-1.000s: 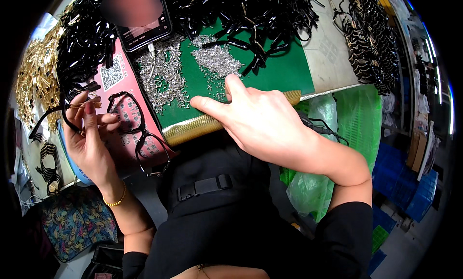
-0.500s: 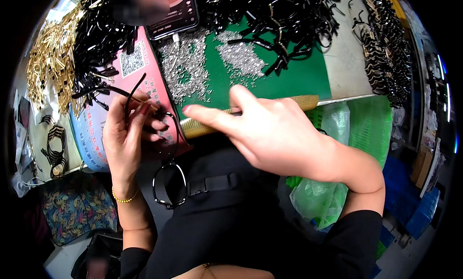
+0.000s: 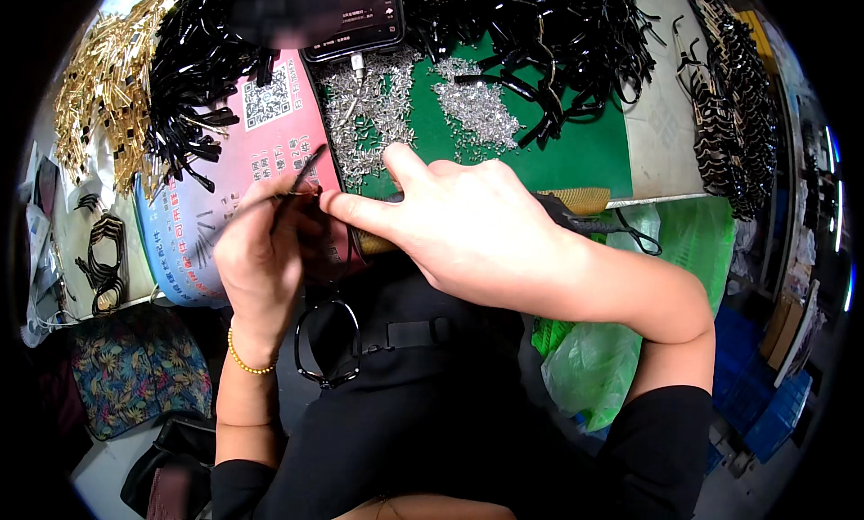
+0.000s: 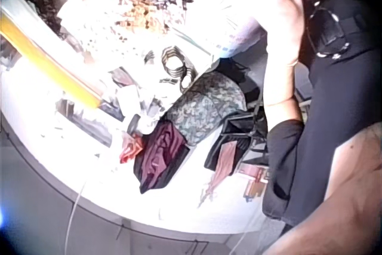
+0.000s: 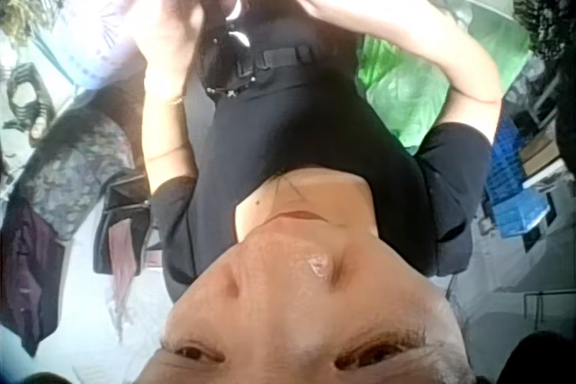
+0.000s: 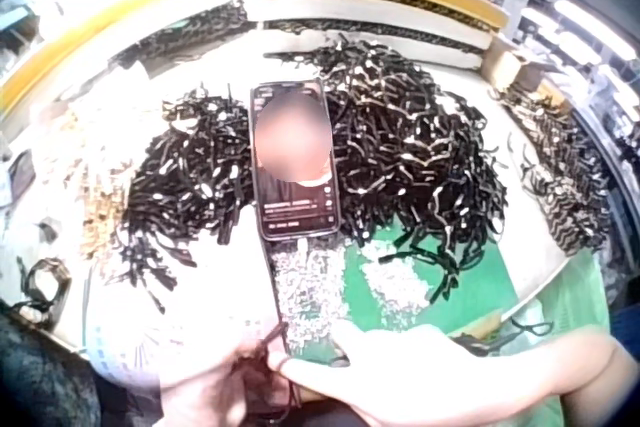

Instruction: The person assembles eyeglasses by hand, repeatedly picking up black plastic frames and inserting small metal screws into the hinge areas. The person uses a small screwdriver to tighten the screws and then places the assembled glasses on the table. The process is repeated multiple times with different frames.

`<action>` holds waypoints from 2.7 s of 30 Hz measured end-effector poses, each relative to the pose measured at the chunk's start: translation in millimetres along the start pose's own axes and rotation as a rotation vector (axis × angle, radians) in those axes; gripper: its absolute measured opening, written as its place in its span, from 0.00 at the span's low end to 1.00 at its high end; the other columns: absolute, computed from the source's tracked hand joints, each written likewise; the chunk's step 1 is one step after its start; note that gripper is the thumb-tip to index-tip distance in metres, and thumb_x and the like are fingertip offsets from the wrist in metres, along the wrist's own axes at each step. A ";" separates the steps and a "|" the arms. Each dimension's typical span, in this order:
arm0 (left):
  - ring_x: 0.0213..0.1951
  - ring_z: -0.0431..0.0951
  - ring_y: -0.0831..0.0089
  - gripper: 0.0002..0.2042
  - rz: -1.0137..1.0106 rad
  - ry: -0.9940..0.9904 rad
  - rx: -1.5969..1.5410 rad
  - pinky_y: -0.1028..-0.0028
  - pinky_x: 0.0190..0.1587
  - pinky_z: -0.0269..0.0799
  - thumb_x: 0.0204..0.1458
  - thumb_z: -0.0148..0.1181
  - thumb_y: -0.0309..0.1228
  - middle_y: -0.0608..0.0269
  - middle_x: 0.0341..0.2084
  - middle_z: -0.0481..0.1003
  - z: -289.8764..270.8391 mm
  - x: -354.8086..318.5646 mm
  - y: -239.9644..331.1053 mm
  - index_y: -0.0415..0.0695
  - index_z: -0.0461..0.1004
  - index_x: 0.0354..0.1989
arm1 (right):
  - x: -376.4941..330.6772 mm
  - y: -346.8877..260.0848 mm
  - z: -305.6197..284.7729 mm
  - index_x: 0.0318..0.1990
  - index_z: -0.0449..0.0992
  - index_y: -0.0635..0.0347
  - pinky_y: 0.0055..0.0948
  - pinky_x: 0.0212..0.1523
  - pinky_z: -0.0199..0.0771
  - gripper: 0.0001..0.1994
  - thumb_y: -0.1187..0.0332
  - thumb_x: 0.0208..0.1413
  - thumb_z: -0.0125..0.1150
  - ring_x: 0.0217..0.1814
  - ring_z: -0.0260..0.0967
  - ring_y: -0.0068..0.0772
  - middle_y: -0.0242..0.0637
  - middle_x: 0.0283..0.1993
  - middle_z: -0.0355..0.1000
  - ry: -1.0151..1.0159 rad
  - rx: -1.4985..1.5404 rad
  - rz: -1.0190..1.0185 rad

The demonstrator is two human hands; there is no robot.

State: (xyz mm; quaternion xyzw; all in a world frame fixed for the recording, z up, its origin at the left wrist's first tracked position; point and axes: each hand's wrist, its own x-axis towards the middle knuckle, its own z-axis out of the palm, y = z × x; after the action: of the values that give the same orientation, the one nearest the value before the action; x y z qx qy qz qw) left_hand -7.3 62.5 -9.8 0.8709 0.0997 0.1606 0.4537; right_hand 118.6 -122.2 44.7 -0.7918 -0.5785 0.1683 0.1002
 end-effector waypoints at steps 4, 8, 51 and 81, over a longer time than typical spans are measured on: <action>0.23 0.79 0.71 0.06 -0.209 -0.065 -0.093 0.73 0.28 0.75 0.56 0.57 0.14 0.58 0.26 0.75 -3.1 2.7 0.6 0.37 0.74 0.39 | 0.4 -0.6 4.8 0.62 0.73 0.42 0.36 0.23 0.76 0.29 0.74 0.49 0.58 0.30 0.77 0.43 0.54 0.46 0.70 0.052 -0.010 -0.005; 0.23 0.77 0.79 0.04 -0.230 -0.040 -0.195 0.78 0.25 0.73 0.61 0.55 0.17 0.63 0.25 0.76 -1.4 2.4 5.5 0.37 0.74 0.41 | -0.7 -2.0 5.7 0.62 0.74 0.42 0.34 0.22 0.76 0.29 0.74 0.49 0.59 0.30 0.77 0.43 0.52 0.46 0.71 0.067 -0.024 -0.014; 0.41 0.76 0.67 0.04 -0.119 0.429 0.059 0.68 0.54 0.71 0.62 0.56 0.19 0.56 0.40 0.77 -19.8 -46.0 -34.1 0.34 0.76 0.43 | -37.3 7.6 1.2 0.63 0.73 0.38 0.31 0.20 0.71 0.27 0.71 0.53 0.60 0.25 0.72 0.34 0.41 0.37 0.65 0.046 -0.120 0.223; 0.41 0.81 0.60 0.12 0.255 0.179 -0.006 0.53 0.57 0.75 0.45 0.70 0.16 0.58 0.36 0.78 -0.2 -48.2 -17.1 0.42 0.73 0.34 | -39.7 8.0 -5.2 0.68 0.67 0.37 0.37 0.22 0.75 0.35 0.75 0.50 0.59 0.24 0.75 0.40 0.46 0.40 0.67 0.014 -0.107 0.207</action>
State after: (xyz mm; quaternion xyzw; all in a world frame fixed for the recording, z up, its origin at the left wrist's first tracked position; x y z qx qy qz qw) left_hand -52.6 57.0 -32.9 0.8574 0.0279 0.2940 0.4216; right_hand 116.7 -162.3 52.6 -0.8527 -0.5011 0.1412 0.0438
